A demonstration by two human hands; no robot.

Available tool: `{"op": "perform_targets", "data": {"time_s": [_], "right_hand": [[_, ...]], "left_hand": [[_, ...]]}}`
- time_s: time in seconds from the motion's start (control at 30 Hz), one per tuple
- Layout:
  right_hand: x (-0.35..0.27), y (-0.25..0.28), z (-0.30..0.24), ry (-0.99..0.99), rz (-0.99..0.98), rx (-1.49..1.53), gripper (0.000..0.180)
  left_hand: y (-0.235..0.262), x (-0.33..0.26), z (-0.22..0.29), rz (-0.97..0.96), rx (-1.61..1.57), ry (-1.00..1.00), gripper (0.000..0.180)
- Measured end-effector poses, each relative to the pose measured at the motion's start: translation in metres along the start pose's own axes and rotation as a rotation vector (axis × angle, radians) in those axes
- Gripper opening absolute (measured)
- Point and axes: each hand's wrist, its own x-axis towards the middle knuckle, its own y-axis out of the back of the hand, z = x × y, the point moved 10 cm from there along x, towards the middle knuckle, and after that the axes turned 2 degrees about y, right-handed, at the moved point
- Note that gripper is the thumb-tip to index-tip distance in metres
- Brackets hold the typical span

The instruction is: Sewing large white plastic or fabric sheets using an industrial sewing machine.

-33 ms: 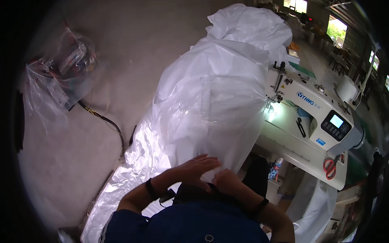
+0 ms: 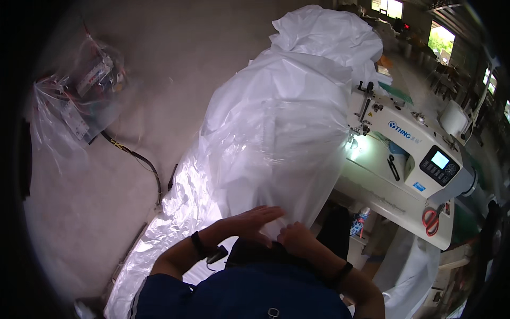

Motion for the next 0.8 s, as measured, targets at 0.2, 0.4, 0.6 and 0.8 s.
{"op": "perform_targets", "data": {"time_s": [0.2,0.4,0.6,0.8], "right_hand": [[-0.134,0.150,-0.002,-0.308,0.916,0.087,0.025],[-0.173,-0.039,0.016,-0.459,-0.059,0.511,0.019],[-0.137,0.044,0.048,-0.706,0.335,1.164,0.022],[-0.082,0.144,0.041,-0.750,0.504,-0.266,0.069]], "left_hand": [[-0.106,-0.369,-0.356,-0.685,0.705,1.054,0.060],[0.009,-0.514,-0.351,-0.530,0.409,1.921,0.042],[0.189,-0.278,-0.244,0.576,0.783,1.126,0.017],[0.130,0.014,-0.036,0.664,0.554,0.134,0.028]]}}
